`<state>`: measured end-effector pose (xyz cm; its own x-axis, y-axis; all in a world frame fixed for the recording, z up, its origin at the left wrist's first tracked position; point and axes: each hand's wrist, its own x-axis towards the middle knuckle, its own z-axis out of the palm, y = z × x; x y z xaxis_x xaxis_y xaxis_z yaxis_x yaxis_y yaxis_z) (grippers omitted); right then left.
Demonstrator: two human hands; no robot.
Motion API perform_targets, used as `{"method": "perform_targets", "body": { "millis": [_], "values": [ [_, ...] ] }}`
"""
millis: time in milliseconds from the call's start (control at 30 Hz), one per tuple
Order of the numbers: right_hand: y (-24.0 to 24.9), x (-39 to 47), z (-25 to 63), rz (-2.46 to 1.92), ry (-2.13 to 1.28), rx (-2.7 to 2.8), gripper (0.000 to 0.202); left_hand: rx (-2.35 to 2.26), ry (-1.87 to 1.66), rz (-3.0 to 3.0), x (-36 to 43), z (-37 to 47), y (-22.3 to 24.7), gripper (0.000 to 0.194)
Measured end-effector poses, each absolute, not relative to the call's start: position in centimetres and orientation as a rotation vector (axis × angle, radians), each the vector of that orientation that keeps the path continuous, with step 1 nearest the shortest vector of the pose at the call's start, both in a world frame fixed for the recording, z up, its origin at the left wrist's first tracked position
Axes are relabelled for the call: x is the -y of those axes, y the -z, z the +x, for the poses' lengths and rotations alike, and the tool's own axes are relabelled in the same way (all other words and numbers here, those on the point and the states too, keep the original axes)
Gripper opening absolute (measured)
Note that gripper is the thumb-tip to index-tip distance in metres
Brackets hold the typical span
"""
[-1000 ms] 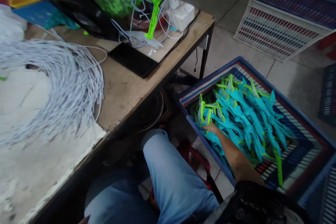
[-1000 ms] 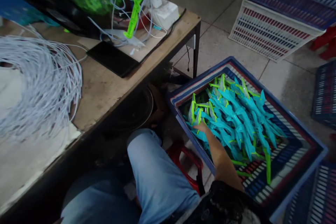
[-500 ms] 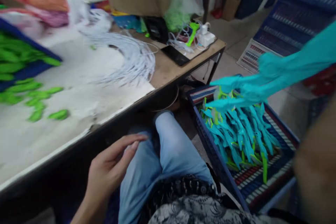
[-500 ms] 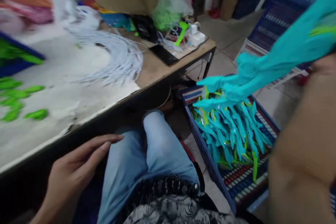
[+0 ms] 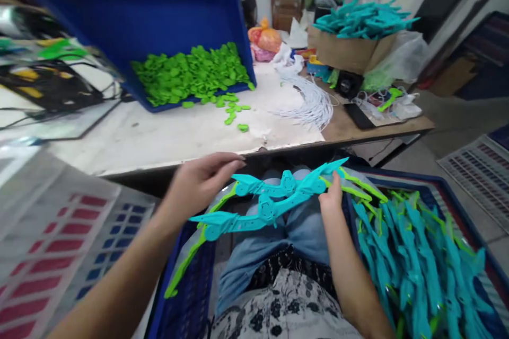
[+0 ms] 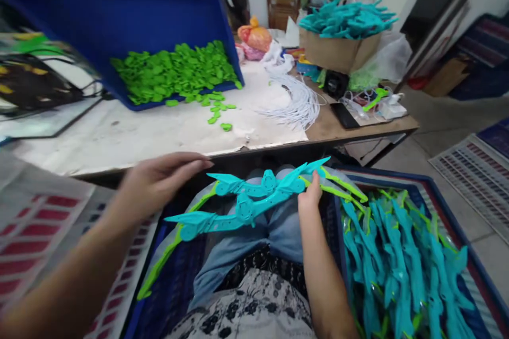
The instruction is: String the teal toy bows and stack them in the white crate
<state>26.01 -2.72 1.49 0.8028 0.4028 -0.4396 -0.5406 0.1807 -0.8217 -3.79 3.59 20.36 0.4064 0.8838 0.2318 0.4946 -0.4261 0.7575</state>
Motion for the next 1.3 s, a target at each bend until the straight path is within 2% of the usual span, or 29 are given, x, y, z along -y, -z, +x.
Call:
{"method": "perform_targets", "body": {
  "millis": [67, 200, 367, 433, 533, 600, 700, 800, 900, 1000, 1067, 1167, 1300],
  "values": [
    [0.2, 1.7, 23.3, -1.238, -0.739, -0.193, 0.031, -1.292, -0.759, 2.059, -5.9, -2.4, -16.6, 0.031],
    [0.7, 3.9, 22.3, -1.234, -0.849, -0.215, 0.028, -1.667, -0.798, 2.137, -13.3, -2.3, -10.9, 0.039],
    [1.0, 10.7, 22.8, -1.322, -1.109, -0.285, 0.036, -1.728, -0.680, 2.314, -21.2, -0.7, -9.9, 0.048],
    [0.8, 13.3, 22.9, -1.410, -1.287, -0.260, 0.046, -1.641, -0.572, 2.446, -23.3, 0.6, -9.8, 0.052],
    [-0.5, 16.2, 23.6, -1.661, -1.632, 0.020, 0.059, -1.457, -0.402, 2.595, -24.9, 1.9, -9.4, 0.037],
    [-2.1, 17.1, 24.1, -1.832, -1.820, 0.376, 0.058, -1.394, -0.356, 2.620, -25.1, 2.1, -8.9, 0.028],
    [-5.4, 15.7, 24.5, -1.882, -1.908, 0.951, 0.050, -1.309, -0.391, 2.626, -24.8, 1.8, -8.6, 0.030],
    [-8.7, 11.1, 24.6, -1.823, -1.727, 1.345, 0.038, -1.341, -0.494, 2.522, -24.5, 1.2, -9.2, 0.033],
    [-10.7, 5.1, 24.0, -1.764, -1.297, 1.559, 0.028, -1.382, -0.587, 2.313, -23.9, 0.8, -11.1, 0.035],
    [-11.8, -0.6, 22.9, -1.591, -0.706, 1.654, 0.027, -1.073, -0.557, 2.084, -21.9, 0.8, -12.9, 0.036],
    [-12.3, -3.6, 22.0, -1.403, -0.482, 1.734, 0.031, -0.793, -0.430, 1.922, -20.0, 1.2, -13.6, 0.039],
    [-12.8, -6.2, 20.9, -1.138, -0.477, 1.940, 0.031, -0.489, -0.243, 1.632, -17.0, 2.0, -13.3, 0.045],
    [-12.0, -6.0, 20.0, -1.059, -0.459, 2.003, 0.021, -0.393, -0.235, 1.237, -14.4, 2.7, -11.3, 0.050]
  ]
}}
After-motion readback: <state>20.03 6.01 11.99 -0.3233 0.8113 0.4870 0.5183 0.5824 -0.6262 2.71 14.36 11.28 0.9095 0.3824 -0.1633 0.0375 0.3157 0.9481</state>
